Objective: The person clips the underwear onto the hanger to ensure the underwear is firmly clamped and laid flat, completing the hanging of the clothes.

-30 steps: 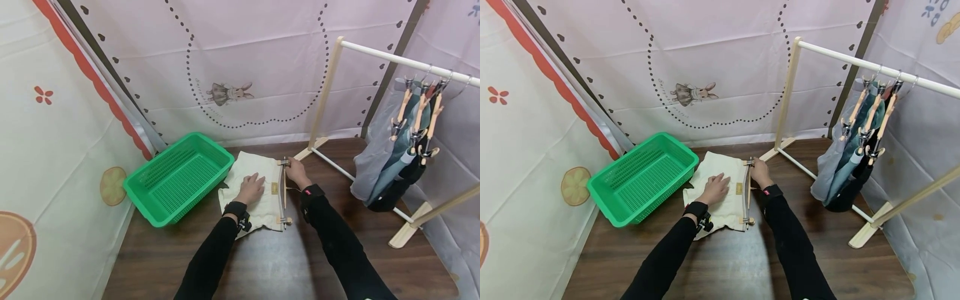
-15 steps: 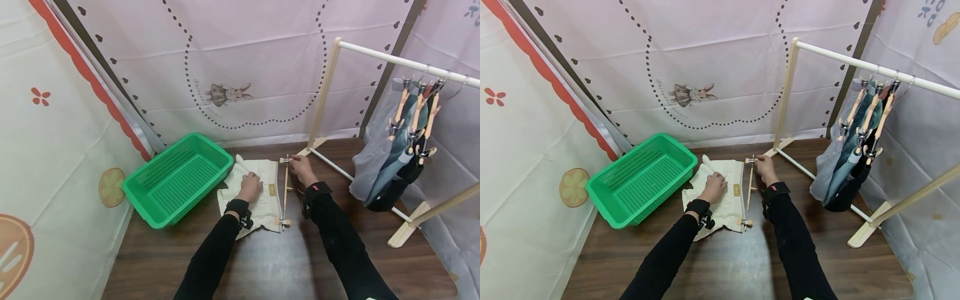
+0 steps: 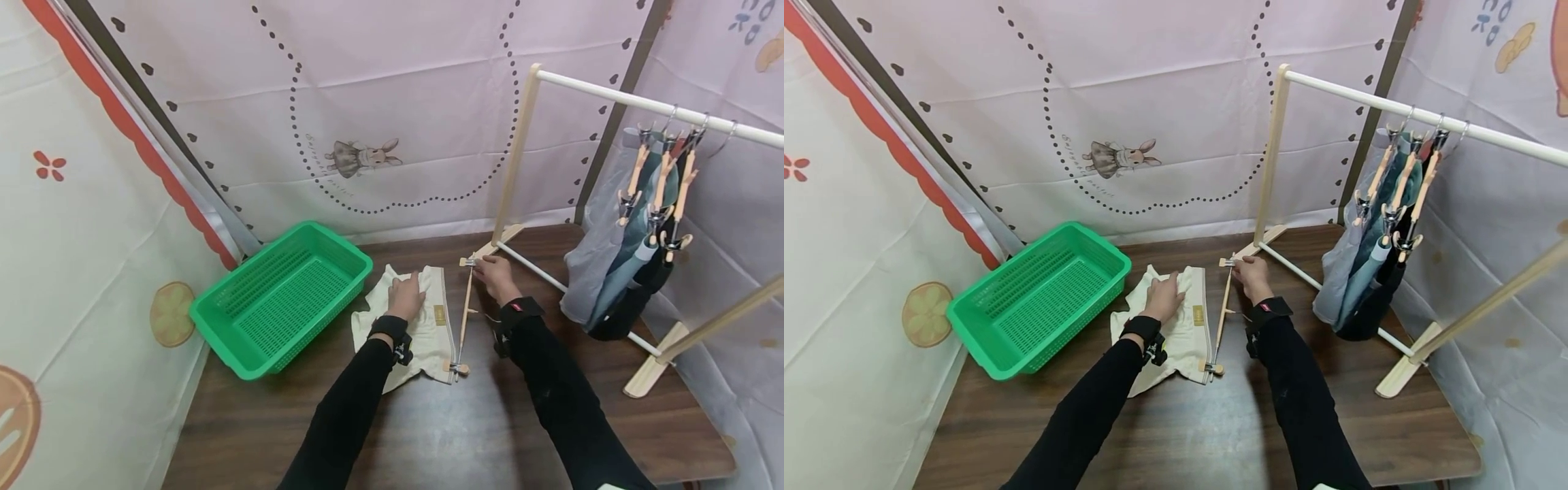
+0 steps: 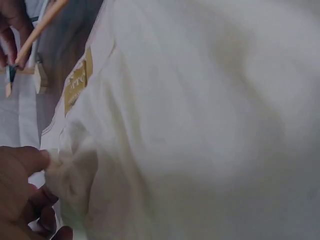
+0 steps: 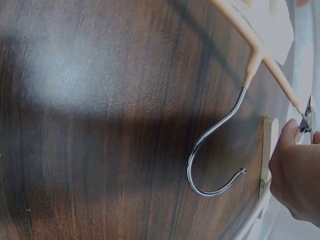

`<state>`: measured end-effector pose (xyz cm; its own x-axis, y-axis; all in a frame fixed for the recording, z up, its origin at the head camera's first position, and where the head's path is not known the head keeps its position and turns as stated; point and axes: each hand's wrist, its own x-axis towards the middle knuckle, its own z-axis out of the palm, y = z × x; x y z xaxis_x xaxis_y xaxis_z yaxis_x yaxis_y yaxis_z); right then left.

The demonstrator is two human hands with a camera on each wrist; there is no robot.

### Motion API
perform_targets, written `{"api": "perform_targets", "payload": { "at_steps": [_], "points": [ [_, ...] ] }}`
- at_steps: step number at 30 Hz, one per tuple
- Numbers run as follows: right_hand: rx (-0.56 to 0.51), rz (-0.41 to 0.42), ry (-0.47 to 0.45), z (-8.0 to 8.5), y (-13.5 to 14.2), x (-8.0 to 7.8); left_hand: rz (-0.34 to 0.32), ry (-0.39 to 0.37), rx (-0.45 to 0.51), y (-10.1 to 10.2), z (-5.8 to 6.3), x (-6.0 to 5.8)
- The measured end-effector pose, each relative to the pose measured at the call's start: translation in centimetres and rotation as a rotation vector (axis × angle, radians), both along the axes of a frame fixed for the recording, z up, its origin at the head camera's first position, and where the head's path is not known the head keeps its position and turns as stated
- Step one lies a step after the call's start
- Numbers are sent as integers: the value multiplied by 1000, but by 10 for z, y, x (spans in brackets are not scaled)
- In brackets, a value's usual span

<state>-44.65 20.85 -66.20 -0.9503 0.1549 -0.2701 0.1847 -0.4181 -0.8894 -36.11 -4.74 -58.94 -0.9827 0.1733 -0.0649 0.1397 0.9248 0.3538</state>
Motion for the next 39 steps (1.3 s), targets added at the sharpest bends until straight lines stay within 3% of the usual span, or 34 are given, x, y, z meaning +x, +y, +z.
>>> {"api": "perform_targets", "payload": {
  "at_steps": [2,4,6,10,12,16,20,26,33,39],
  "points": [
    [-33,13,15,-35,12,-27,-58,-37,-44,1,2,-5],
    [-42,23,-18,-28,9,-25,-104,-91,-42,1,3,-9],
    [-48,43,-17,-3,3,-8,-126,-155,-19,1,3,-13],
    [-75,50,-79,82,-22,48,-91,-236,26,2,5,-18],
    [-110,67,-99,112,-30,66,-62,-251,62,2,9,-19],
    [-241,122,-97,138,-32,83,-38,-256,109,1,18,-24],
    [-269,121,-105,137,-33,80,10,-268,123,-2,25,-28],
    [-241,89,-127,132,-32,73,79,-228,206,-2,24,-31],
    [-256,99,-108,138,-34,80,-27,-237,130,-1,18,-30],
    [-252,125,-90,139,-36,83,-35,-306,85,3,10,-28]
  ]
}}
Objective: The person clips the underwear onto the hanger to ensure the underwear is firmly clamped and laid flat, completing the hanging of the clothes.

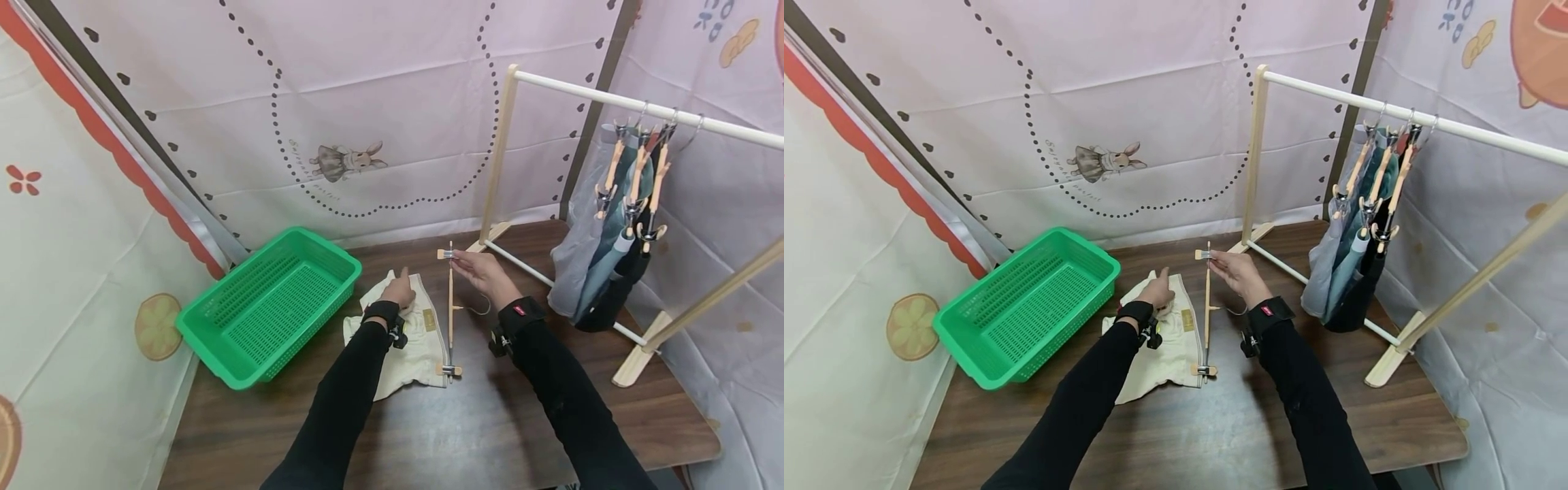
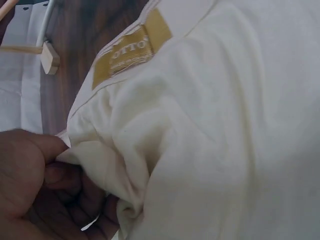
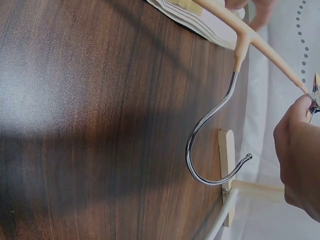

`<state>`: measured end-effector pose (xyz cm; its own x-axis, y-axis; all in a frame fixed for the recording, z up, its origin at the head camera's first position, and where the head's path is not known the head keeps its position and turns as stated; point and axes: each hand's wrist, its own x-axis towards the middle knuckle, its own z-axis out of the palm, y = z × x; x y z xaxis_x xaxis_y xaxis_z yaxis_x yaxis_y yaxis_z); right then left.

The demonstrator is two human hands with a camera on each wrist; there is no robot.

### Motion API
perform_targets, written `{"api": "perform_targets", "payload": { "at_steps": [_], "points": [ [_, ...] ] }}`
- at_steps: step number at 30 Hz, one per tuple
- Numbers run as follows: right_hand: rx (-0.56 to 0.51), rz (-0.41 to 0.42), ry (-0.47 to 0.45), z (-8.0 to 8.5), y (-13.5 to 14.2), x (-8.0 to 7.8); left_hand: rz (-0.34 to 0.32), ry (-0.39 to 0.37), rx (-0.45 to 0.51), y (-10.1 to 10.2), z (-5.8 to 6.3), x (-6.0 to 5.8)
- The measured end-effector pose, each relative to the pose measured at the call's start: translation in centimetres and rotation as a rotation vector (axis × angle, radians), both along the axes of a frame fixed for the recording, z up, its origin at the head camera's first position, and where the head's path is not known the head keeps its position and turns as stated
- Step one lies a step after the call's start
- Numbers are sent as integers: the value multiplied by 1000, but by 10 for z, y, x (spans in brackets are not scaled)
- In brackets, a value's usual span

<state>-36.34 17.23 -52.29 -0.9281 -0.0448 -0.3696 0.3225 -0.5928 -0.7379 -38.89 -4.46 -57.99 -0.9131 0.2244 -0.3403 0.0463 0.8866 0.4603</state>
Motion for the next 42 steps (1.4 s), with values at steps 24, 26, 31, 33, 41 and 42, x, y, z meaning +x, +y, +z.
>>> {"api": "perform_targets", "payload": {
  "at_steps": [24,26,31,33,41,42],
  "points": [
    [403,85,170,13,-9,7,-195,357,390,-8,71,-9],
    [403,88,173,15,-10,8,-187,347,410,-8,75,-7],
    [416,120,191,18,-10,9,-149,325,453,-8,76,-6],
    [432,140,206,19,-10,9,-131,319,475,-8,76,-7],
    [463,200,242,23,-13,6,-100,350,541,-7,76,-12],
    [466,201,243,23,-13,6,-100,356,543,-7,77,-13]
  ]
}}
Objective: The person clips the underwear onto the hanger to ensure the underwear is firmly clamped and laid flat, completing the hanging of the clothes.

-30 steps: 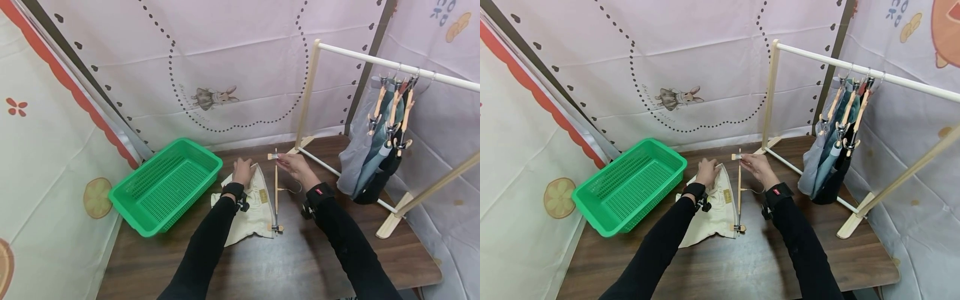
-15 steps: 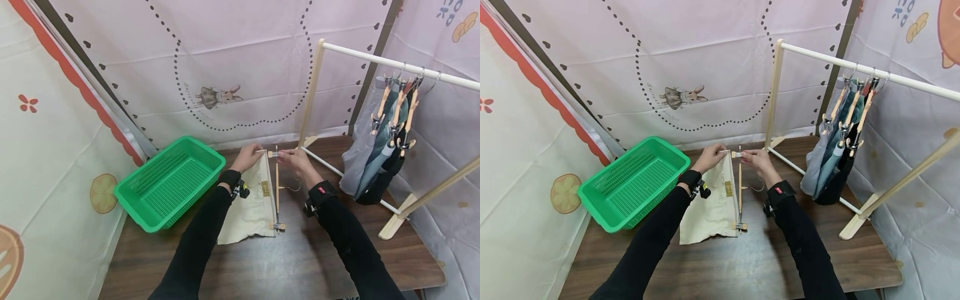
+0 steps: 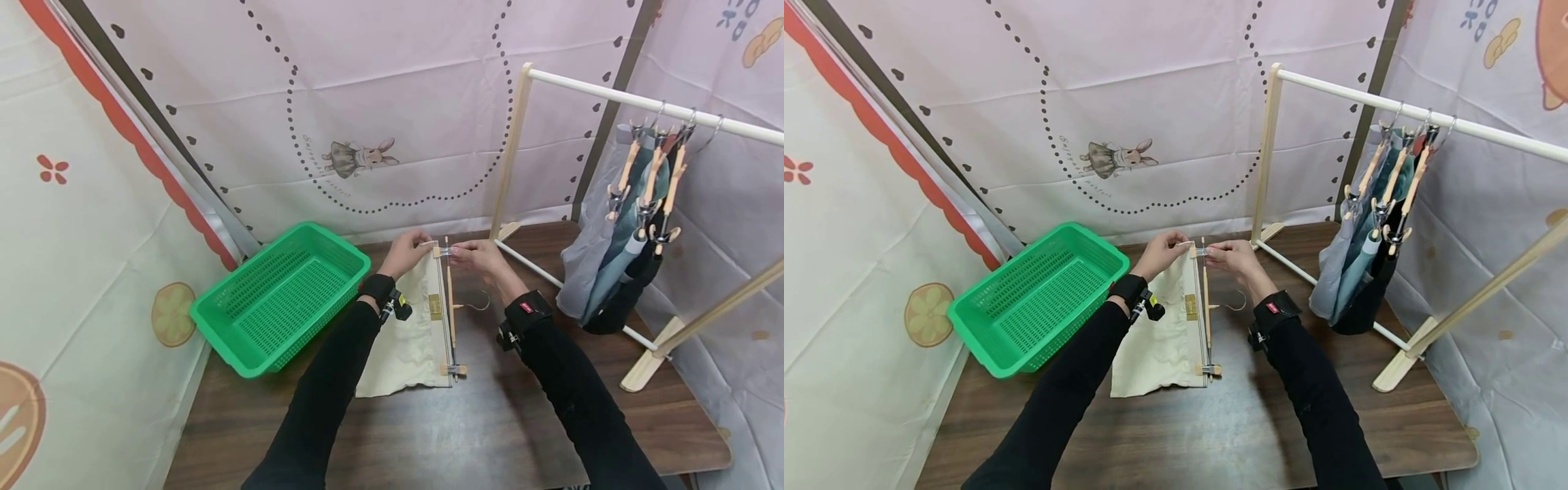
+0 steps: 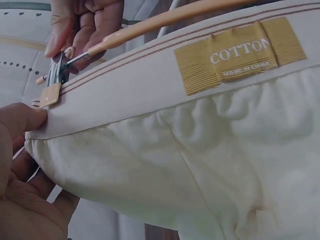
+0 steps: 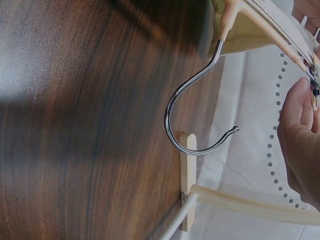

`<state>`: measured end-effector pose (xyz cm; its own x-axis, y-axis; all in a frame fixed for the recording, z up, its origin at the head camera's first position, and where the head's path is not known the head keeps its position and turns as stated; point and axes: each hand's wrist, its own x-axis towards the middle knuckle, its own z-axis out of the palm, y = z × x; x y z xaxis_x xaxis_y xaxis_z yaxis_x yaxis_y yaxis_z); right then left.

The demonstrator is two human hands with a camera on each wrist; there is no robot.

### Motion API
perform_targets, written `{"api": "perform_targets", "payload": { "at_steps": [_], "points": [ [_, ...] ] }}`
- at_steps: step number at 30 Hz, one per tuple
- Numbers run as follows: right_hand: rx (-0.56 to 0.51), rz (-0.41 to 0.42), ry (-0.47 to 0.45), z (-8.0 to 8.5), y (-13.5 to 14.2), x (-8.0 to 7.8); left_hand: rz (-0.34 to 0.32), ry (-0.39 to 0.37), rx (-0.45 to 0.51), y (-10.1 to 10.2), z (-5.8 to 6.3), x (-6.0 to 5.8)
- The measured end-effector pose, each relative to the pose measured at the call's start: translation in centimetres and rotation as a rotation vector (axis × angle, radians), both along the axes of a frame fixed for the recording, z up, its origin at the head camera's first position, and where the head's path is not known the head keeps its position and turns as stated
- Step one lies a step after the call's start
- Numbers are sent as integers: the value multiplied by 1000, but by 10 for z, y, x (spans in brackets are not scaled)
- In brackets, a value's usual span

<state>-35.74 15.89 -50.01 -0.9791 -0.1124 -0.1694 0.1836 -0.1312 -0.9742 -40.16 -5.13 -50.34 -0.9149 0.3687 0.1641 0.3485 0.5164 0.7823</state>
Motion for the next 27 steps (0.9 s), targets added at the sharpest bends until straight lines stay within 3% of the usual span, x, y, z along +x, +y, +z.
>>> {"api": "perform_targets", "payload": {
  "at_steps": [10,27],
  "points": [
    [20,14,5,3,-5,2,14,-40,48,5,5,0],
    [44,49,15,0,-11,3,28,-36,46,6,10,3]
  ]
}}
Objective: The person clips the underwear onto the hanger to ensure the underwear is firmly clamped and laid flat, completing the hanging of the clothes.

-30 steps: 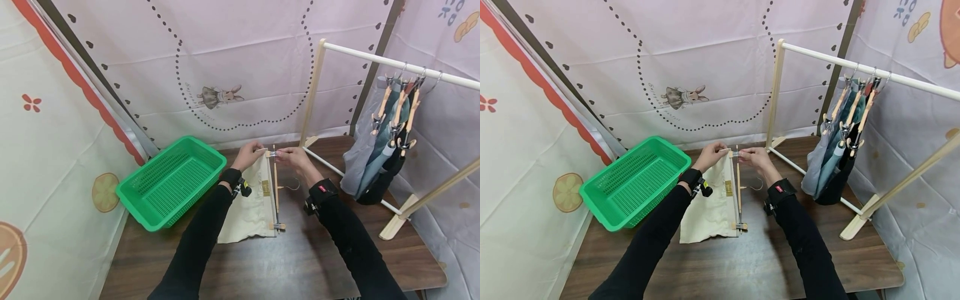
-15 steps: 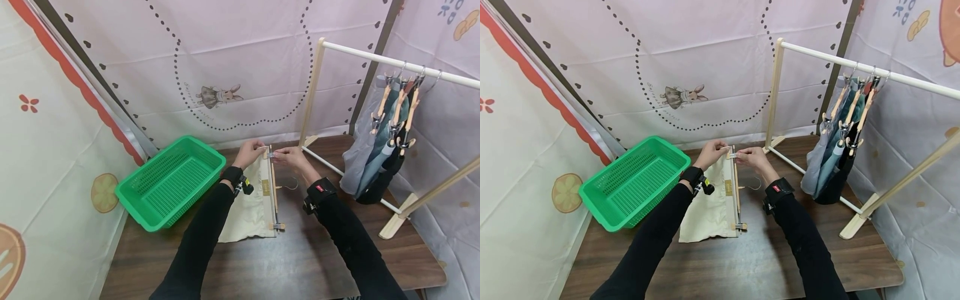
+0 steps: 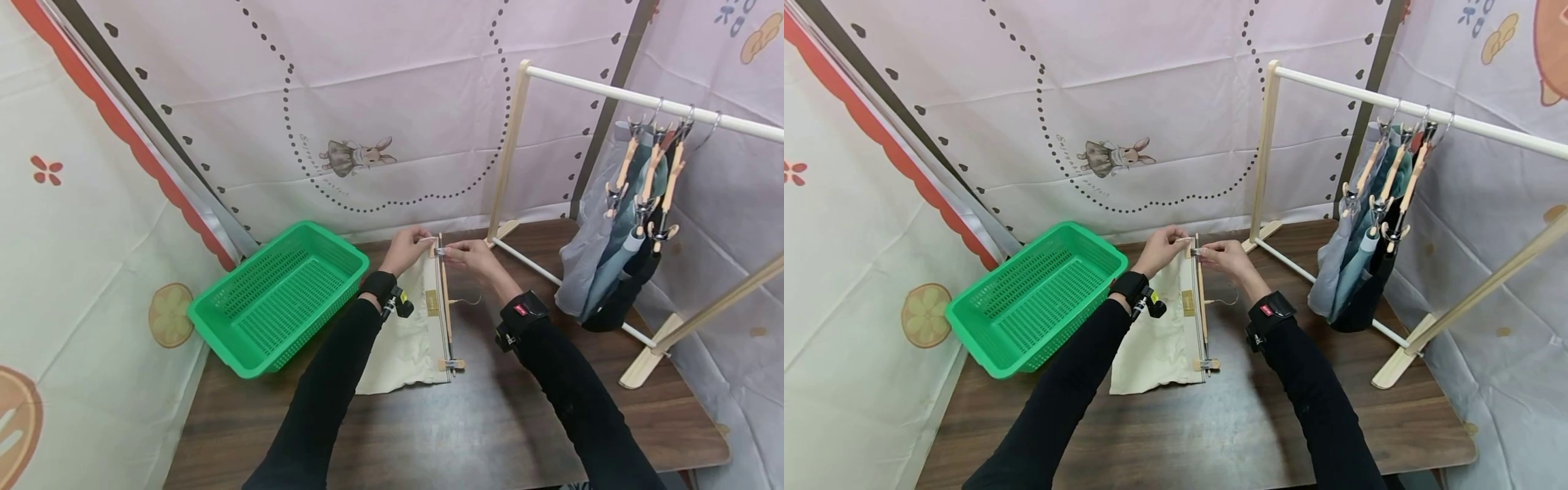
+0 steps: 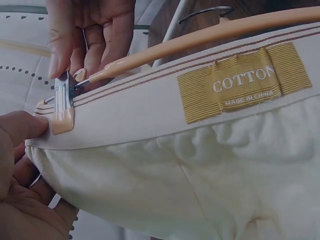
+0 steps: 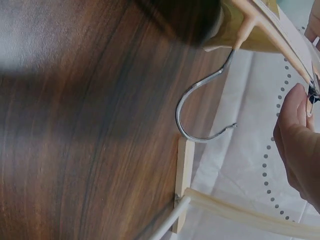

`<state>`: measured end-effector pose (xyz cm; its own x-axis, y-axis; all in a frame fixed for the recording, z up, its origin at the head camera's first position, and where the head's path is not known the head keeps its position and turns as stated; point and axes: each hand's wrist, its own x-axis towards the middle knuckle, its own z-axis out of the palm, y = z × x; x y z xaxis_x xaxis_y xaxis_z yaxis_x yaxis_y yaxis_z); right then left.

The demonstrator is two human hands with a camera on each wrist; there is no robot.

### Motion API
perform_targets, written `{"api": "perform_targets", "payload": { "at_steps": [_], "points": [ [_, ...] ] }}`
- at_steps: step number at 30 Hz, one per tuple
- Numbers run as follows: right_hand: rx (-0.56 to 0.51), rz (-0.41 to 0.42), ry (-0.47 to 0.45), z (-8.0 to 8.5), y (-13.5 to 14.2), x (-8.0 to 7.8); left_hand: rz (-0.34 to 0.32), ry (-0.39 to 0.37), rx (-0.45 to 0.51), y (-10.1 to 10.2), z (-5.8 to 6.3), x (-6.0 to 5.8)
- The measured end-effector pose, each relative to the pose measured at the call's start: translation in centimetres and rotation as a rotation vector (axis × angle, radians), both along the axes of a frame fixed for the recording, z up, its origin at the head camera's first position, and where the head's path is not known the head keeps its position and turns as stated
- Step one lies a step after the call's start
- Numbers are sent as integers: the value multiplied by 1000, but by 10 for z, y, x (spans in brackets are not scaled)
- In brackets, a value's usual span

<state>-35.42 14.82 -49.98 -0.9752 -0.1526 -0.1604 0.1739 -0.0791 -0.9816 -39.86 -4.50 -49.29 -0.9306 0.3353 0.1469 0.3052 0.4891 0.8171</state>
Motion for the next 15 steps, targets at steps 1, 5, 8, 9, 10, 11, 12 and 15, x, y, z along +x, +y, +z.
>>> {"api": "perform_targets", "payload": {
  "at_steps": [1,5,8,9,10,11,12,15],
  "points": [
    [-5,-6,-2,0,-1,0,-4,-1,1,0,0,0],
    [0,-31,-31,-3,-4,0,-22,5,-11,-3,-2,-2],
    [10,-42,-45,-7,-5,-1,-37,25,-28,-5,-5,0],
    [3,-49,-49,-8,-4,-1,-39,31,-35,-5,-7,1],
    [5,-53,-48,-10,-4,-1,-37,34,-41,-6,-8,3],
    [9,-57,-45,-12,-3,-1,-34,37,-45,-7,-10,5],
    [13,-64,-44,-14,-1,-1,-30,33,-42,-7,-12,7],
    [-10,-69,-33,-28,6,-6,-11,22,-48,-7,-19,13]
  ]
}}
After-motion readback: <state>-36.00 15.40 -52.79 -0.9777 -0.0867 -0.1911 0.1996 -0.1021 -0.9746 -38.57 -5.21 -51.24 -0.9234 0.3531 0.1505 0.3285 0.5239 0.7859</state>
